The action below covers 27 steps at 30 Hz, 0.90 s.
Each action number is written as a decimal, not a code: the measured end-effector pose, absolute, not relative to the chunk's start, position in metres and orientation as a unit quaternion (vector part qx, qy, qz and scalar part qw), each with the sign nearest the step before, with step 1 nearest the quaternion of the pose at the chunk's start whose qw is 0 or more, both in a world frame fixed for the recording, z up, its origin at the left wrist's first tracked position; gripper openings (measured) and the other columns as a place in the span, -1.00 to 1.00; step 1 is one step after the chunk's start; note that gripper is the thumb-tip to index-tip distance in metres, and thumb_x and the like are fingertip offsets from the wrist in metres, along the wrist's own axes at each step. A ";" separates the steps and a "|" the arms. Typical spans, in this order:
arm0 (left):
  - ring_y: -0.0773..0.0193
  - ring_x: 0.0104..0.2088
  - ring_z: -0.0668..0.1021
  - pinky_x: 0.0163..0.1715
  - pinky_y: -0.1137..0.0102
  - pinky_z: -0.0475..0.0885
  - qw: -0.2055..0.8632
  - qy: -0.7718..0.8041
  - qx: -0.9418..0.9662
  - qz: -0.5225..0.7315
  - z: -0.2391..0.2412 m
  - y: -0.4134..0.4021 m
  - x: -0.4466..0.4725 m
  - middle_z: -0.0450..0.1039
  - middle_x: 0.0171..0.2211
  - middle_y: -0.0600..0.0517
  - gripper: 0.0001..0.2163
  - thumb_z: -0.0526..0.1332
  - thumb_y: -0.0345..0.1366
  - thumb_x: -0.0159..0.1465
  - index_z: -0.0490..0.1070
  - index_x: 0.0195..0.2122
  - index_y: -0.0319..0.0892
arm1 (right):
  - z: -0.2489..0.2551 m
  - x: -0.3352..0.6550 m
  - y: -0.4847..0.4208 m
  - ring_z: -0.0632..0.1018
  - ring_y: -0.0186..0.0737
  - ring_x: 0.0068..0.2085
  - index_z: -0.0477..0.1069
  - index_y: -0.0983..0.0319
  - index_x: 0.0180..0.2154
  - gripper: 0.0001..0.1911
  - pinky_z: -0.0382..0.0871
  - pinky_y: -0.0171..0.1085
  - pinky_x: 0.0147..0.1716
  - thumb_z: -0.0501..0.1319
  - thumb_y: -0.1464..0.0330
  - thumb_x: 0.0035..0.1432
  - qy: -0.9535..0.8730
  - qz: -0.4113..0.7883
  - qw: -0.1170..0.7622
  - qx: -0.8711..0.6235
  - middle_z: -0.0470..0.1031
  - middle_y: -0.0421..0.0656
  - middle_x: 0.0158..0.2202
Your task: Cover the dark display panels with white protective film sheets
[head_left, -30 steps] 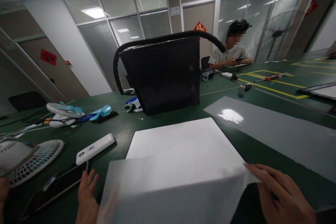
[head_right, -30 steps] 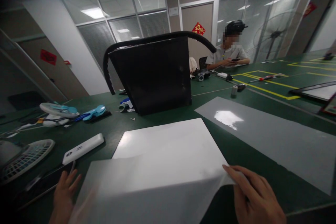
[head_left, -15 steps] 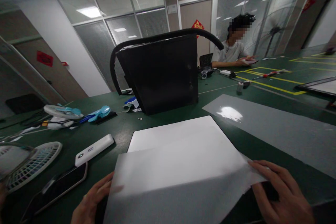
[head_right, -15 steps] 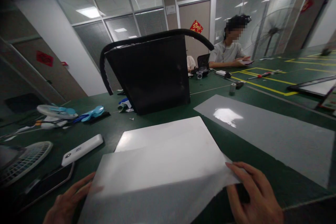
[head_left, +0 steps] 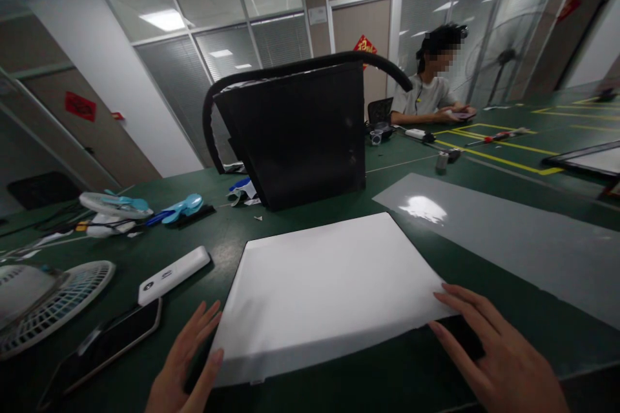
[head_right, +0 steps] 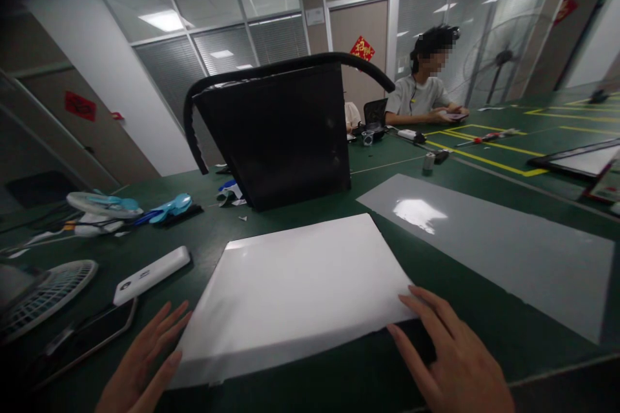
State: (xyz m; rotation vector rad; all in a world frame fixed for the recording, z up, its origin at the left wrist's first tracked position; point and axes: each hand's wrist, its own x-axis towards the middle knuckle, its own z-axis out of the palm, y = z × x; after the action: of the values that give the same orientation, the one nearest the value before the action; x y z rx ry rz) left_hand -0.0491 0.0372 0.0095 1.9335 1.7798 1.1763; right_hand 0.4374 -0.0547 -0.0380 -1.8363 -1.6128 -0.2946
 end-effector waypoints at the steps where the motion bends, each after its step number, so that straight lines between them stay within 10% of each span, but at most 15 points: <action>1: -0.21 0.39 0.42 0.34 -0.24 0.32 0.131 0.616 0.675 0.386 0.009 0.038 -0.049 0.41 0.40 0.00 -0.47 0.27 0.15 0.29 0.52 0.24 0.13 | -0.039 0.438 -0.054 0.65 -0.09 -0.01 0.43 0.00 0.18 -0.46 0.62 -0.08 -0.14 0.03 -0.16 0.45 -0.625 -0.117 0.327 -0.699 0.47 -0.20 0.26; 11: -0.18 0.33 0.50 0.37 -0.20 0.31 0.084 0.627 0.722 0.280 0.006 0.043 -0.039 0.50 0.32 -0.05 -0.39 0.21 0.19 0.30 0.49 0.29 0.02 | -0.047 0.442 -0.051 0.62 -0.05 0.11 0.50 0.02 0.13 -0.54 0.64 0.04 0.00 0.02 -0.05 0.51 -0.654 -0.179 0.297 -0.673 0.47 -0.24 0.29; 27: -0.18 0.39 0.41 0.35 -0.43 0.16 -0.055 0.546 0.821 0.159 -0.001 0.046 -0.039 0.44 0.36 0.03 -0.50 0.28 0.10 0.32 0.46 0.28 0.22 | -0.040 0.439 -0.049 0.41 0.05 0.35 0.08 0.15 0.48 -0.33 0.45 0.20 0.27 0.02 0.02 0.50 -0.682 -0.192 0.255 -0.658 0.23 -0.12 0.46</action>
State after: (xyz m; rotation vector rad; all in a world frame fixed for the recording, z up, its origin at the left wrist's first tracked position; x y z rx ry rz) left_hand -0.0388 0.0459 -0.0011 2.6735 1.7781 0.5169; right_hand 0.4393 -0.0492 -0.0400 -1.7869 -1.8524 -0.5208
